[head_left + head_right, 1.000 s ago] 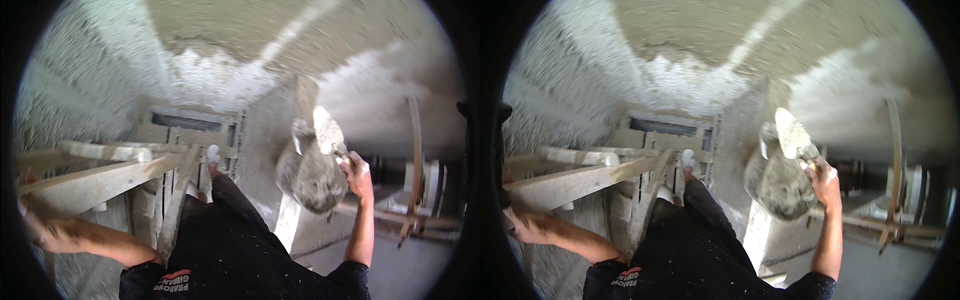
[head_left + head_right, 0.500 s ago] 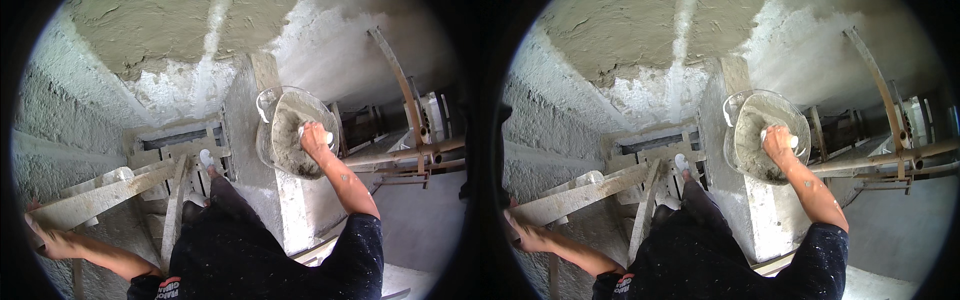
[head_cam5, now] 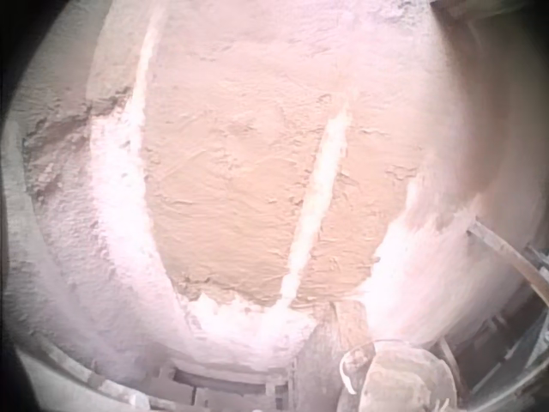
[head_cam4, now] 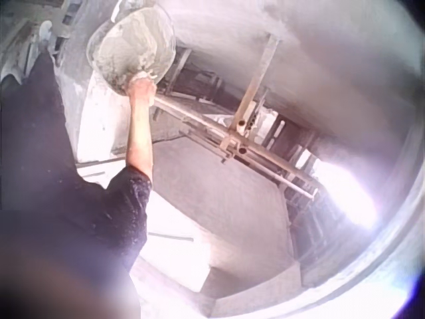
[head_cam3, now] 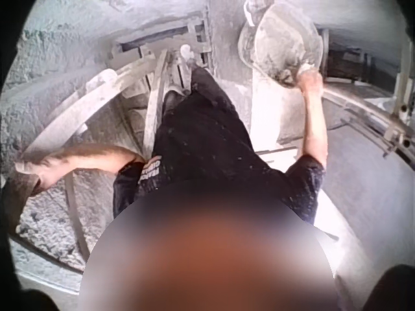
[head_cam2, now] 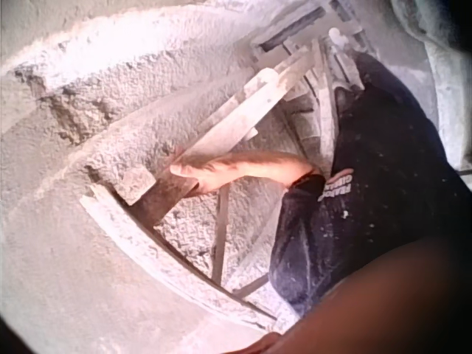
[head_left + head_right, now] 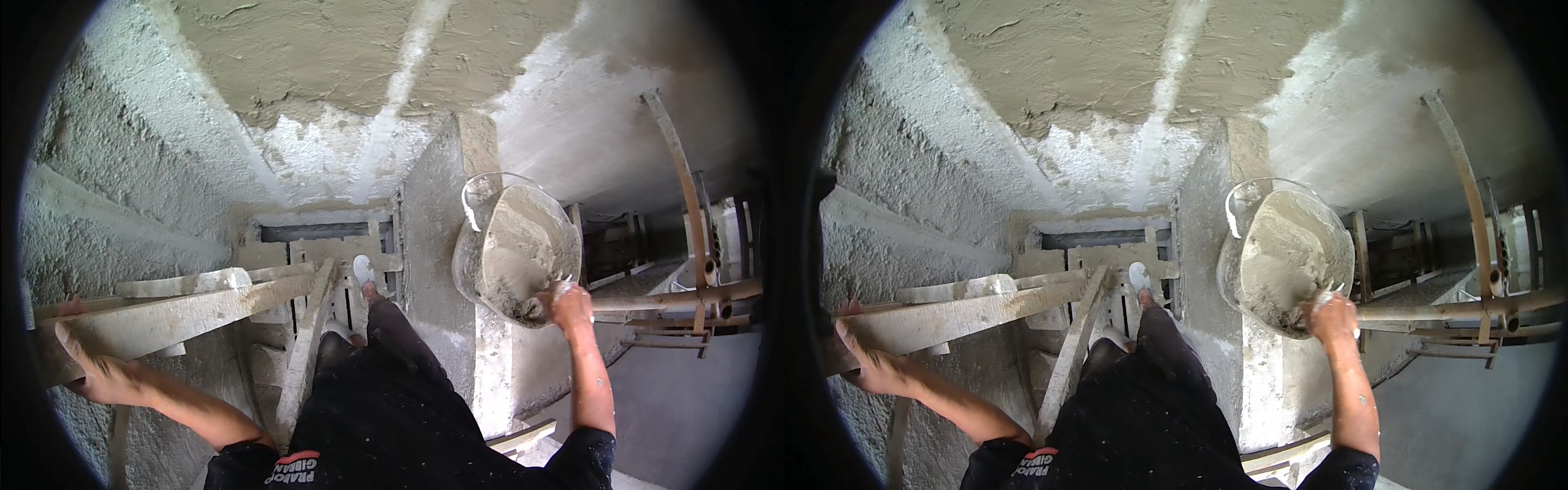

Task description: The person scoops wet plaster from a bucket with a trowel and applies it to a wall, smoothing the surface. The person repeats this process multiple times, gradually covering more of the wall area.

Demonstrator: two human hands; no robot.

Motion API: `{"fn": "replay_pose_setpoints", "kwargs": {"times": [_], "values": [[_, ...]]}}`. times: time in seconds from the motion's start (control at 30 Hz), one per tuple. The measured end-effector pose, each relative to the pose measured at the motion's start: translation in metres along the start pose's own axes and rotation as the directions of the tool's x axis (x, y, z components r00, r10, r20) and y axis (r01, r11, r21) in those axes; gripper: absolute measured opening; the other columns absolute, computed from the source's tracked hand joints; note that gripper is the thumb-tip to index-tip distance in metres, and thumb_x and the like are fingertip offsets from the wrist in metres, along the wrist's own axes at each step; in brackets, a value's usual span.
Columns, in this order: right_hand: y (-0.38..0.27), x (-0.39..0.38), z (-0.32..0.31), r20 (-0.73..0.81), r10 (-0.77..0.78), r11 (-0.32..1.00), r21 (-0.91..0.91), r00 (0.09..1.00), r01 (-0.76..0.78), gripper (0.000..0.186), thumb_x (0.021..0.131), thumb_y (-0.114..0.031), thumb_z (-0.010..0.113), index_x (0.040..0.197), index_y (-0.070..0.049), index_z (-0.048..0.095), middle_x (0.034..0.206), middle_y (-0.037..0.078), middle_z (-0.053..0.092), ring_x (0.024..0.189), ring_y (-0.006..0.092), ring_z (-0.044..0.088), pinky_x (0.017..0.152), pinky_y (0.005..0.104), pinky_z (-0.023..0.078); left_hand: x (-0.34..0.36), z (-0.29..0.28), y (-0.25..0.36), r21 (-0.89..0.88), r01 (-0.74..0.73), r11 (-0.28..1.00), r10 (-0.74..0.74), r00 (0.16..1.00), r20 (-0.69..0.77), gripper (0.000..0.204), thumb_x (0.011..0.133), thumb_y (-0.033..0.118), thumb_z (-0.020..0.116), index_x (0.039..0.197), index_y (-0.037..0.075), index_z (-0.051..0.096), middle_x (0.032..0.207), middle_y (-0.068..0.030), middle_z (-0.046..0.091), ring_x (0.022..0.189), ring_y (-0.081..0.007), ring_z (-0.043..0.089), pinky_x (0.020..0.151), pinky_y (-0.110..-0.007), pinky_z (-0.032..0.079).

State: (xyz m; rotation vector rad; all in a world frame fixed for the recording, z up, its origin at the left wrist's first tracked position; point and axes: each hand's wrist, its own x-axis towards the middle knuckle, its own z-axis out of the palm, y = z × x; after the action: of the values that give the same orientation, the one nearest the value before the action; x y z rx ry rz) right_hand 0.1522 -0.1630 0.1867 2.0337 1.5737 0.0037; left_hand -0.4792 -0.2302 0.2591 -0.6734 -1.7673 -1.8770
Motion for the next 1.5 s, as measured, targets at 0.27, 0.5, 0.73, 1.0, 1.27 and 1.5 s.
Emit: {"fn": "replay_pose_setpoints", "kwargs": {"times": [0.27,0.5,0.73,1.0,1.27,1.5], "values": [[-0.042,0.03,0.013,0.128,-0.394,0.919,0.049,0.91,0.391,0.025,0.087,-0.014,0.06,0.098,0.0,0.077,0.117,0.02,0.072,0.11,0.0347,0.07,0.098,0.0424,0.054,-0.004,0.008,0.005,-0.087,0.062,0.994,-0.066,0.997,-0.039,0.046,0.093,0.032,0.077,0.107,-0.009,0.064,0.103,-0.015,0.077,0.097,-0.023,0.074,0.091,-0.041,0.06],[-0.021,0.019,0.009,0.246,-0.287,0.957,0.102,0.926,0.27,0.055,0.097,-0.05,0.062,0.121,-0.001,0.069,0.12,0.023,0.07,0.117,0.0389,0.065,0.101,0.0475,0.051,0.006,0.004,-0.001,-0.081,0.018,0.997,-0.02,1.0,-0.022,0.047,0.09,0.029,0.081,0.109,-0.009,0.061,0.103,-0.0166,0.077,0.097,-0.0237,0.075,0.093,-0.04,0.06],[0.001,0.011,0.011,0.166,-0.256,0.87,0.468,0.952,0.153,0.054,0.094,-0.053,0.065,0.114,-0.003,0.074,0.103,0.021,0.074,0.103,0.0344,0.071,0.093,0.0451,0.054,0.001,0.006,0.005,-0.021,0.059,0.998,-0.06,0.997,-0.038,0.045,0.09,0.032,0.081,0.105,-0.006,0.064,0.102,-0.0145,0.077,0.097,-0.0222,0.075,0.09,-0.038,0.059],[0.011,-0.022,0.065,0.062,0.101,0.597,0.794,0.993,-0.11,0.04,0.09,-0.042,0.074,0.096,-0.002,0.078,0.069,0.011,0.068,0.068,0.0229,0.067,0.072,0.0366,0.053,0.0,0.008,0.006,-0.083,0.046,0.995,-0.049,0.998,-0.032,0.046,0.091,0.034,0.08,0.105,-0.007,0.064,0.101,-0.0148,0.077,0.099,-0.0214,0.074,0.092,-0.038,0.059],[0.024,-0.013,0.064,0.108,0.209,0.318,0.933,0.972,-0.172,0.039,0.093,-0.036,0.073,0.072,-0.004,0.064,0.059,0.002,0.056,0.046,0.0113,0.049,0.044,0.0296,0.038,-0.001,0.004,0.004,-0.088,0.106,0.99,-0.108,0.994,-0.023,0.045,0.093,0.035,0.077,0.104,-0.008,0.065,0.109,-0.0176,0.076,0.103,-0.0237,0.074,0.095,-0.042,0.059],[0.026,-0.009,-0.002,0.085,0.223,0.339,0.927,0.971,-0.16,0.031,0.09,-0.034,0.077,0.086,-0.005,0.07,0.065,0.0,0.057,0.053,0.0087,0.051,0.046,0.0264,0.041,-0.002,-0.007,-0.008,0.07,-0.02,0.997,0.031,0.988,-0.153,0.052,0.093,0.03,0.078,0.122,-0.01,0.061,0.117,-0.0199,0.072,0.106,-0.0295,0.072,0.103,-0.045,0.057]]}}
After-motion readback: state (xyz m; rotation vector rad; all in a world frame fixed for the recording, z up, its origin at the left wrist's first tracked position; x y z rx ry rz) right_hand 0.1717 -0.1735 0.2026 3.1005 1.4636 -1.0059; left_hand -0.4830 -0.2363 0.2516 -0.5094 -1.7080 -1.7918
